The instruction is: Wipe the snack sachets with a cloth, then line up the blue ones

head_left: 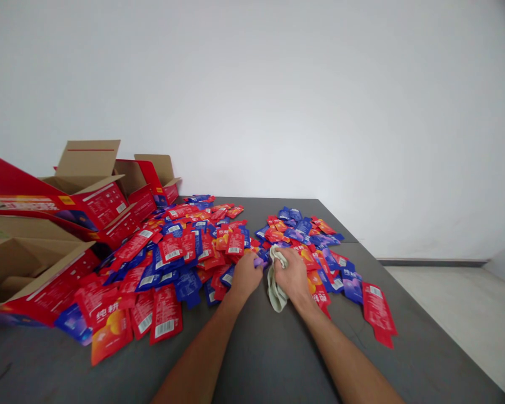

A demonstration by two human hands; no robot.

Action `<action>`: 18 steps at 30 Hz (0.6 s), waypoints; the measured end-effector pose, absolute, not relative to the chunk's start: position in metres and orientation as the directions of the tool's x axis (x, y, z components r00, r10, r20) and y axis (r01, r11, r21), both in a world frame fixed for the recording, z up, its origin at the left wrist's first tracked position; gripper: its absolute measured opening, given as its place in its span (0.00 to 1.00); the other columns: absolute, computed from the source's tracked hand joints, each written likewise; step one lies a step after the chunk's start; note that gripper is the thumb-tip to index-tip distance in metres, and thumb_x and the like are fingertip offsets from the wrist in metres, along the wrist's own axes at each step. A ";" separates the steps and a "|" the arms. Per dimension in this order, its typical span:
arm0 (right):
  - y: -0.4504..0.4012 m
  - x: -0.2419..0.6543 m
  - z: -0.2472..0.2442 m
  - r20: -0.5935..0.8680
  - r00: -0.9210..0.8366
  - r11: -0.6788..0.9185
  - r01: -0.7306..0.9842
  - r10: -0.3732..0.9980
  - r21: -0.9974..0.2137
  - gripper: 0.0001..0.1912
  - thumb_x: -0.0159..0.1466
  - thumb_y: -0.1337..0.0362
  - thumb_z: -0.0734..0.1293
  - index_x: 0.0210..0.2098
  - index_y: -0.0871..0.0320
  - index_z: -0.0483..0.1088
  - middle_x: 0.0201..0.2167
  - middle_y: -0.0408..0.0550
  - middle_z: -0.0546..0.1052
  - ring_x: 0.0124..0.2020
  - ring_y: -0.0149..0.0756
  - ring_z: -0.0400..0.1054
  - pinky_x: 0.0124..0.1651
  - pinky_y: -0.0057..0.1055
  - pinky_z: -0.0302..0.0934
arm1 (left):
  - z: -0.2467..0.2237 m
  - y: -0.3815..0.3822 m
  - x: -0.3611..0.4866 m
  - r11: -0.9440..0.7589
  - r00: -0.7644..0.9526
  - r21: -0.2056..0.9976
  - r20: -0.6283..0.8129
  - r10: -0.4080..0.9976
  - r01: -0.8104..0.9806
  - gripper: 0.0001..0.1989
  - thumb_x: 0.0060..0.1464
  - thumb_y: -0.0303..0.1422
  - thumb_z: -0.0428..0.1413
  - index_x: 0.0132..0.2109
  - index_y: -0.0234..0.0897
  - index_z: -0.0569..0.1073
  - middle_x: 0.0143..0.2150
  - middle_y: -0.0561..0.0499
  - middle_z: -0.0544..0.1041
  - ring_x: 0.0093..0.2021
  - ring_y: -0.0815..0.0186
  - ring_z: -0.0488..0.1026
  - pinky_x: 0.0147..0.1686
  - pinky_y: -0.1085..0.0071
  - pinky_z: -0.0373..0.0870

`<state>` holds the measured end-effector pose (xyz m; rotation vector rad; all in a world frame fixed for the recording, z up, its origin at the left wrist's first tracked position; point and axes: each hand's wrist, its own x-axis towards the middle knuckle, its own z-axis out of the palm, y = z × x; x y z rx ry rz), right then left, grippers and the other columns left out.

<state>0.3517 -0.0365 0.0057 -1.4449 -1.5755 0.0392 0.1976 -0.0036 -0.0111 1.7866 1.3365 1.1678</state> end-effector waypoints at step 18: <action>-0.053 0.329 0.000 0.637 -0.133 0.545 0.663 0.759 -0.512 0.20 0.61 0.73 0.61 0.49 0.51 0.73 0.50 0.51 0.71 0.52 0.42 0.67 0.55 0.41 0.66 | 0.002 -0.016 0.190 0.066 0.310 0.878 0.097 0.946 -0.474 0.39 0.37 0.20 0.58 0.61 0.38 0.70 0.53 0.41 0.76 0.40 0.63 0.75 0.33 0.74 0.69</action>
